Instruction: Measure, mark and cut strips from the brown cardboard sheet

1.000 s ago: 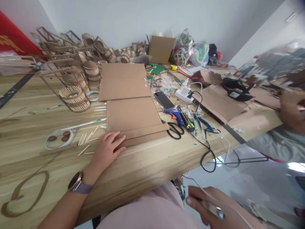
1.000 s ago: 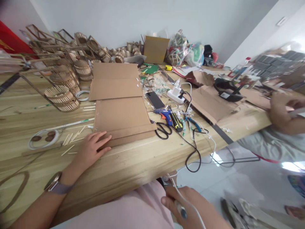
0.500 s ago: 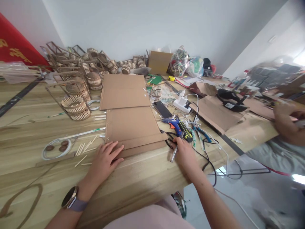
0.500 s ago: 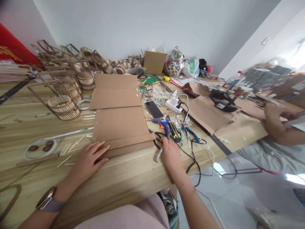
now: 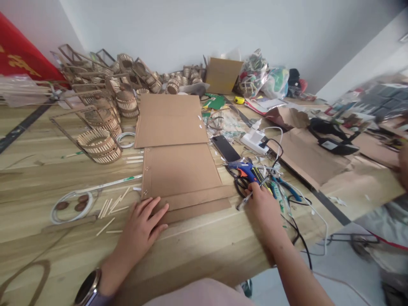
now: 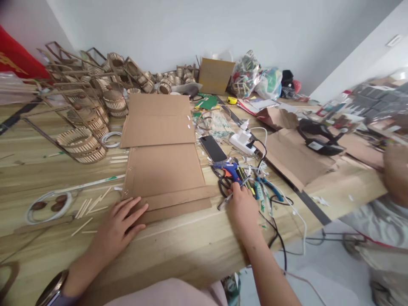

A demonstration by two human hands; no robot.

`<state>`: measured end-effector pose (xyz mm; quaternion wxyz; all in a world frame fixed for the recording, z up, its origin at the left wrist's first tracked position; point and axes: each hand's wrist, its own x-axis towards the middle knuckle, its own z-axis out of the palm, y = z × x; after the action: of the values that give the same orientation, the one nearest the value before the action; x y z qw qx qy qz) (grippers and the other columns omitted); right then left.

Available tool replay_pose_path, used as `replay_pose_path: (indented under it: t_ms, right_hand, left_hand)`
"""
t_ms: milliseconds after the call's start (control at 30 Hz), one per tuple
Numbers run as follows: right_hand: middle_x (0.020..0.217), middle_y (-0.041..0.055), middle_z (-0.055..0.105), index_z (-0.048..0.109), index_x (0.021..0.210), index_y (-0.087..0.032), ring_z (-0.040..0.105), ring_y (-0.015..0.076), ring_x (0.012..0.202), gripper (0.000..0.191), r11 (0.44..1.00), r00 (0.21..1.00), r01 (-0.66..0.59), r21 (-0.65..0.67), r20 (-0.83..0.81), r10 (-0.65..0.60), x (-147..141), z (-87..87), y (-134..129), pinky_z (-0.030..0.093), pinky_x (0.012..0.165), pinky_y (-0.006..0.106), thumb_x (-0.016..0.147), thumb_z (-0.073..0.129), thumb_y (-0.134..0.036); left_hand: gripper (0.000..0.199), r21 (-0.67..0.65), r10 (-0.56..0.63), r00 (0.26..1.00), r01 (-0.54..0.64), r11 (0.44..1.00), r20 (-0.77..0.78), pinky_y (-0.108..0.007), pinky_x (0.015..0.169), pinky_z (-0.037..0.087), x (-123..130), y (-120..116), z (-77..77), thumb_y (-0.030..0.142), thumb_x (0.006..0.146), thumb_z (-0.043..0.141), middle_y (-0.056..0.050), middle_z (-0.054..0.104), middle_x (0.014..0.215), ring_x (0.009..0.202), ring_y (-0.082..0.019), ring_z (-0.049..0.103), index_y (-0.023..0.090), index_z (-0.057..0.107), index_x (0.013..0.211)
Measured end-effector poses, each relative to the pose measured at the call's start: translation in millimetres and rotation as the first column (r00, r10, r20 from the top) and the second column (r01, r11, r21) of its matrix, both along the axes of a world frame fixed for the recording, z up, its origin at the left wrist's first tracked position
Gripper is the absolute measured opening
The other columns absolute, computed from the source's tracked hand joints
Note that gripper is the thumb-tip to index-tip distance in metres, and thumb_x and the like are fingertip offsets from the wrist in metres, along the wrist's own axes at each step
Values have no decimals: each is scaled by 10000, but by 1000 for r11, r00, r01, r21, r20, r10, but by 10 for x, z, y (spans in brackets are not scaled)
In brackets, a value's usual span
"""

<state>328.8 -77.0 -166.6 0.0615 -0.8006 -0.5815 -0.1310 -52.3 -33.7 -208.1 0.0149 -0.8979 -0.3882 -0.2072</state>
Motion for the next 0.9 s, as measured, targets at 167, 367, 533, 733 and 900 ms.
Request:
replay_pose_path:
  t_ms: [167,367,533,733,900]
  right_hand:
    - [672,61,655,607,862,-239,602,230,584,172,999,999,-37,29,26,36,-38,176,131,298,503,294,943,499,-345]
    - [839,60,710,580,884,-223,647,226,800,86,911,890,-412,3,-214,403,-97,309,649,436,721,297,888,497,-201]
    - [840,80,698,569,898,-198,628,230,833,158,933,915,-354,-70,-233,329,-106,291,1199,402,739,295,833,464,-100]
    - [860,109,702,581,1000,-169,616,254,863,173,947,948,-267,-181,-227,224,-145,254,1675,342,717,309,834,534,-157]
    - [883,72,714,588,970,-204,624,244,900,149,926,948,-266,-268,-245,201,-89,228,1802,337,745,310,839,608,-272]
  left_hand:
    - [437,99,-8,999,12,995,-42,-539,1025,409,26,-12,15,456,1027,365,-130,625,1320,1182,-318,556,240,648,1280]
    - [442,222,-10,993,36,974,-120,-500,996,441,57,-8,24,390,1046,328,-144,641,1309,1154,-323,598,176,647,1265]
    - [458,259,17,991,19,966,-136,-478,986,450,76,-22,26,385,1053,298,-137,650,1301,1151,-319,612,183,647,1270]
    - [451,206,14,993,11,978,-121,-489,996,445,64,-36,-20,380,1054,304,-157,633,1321,1190,-326,597,189,619,1314]
    - [424,188,5,992,19,982,-123,-498,1011,433,47,-48,-51,355,1049,332,-165,611,1348,1212,-329,583,189,598,1335]
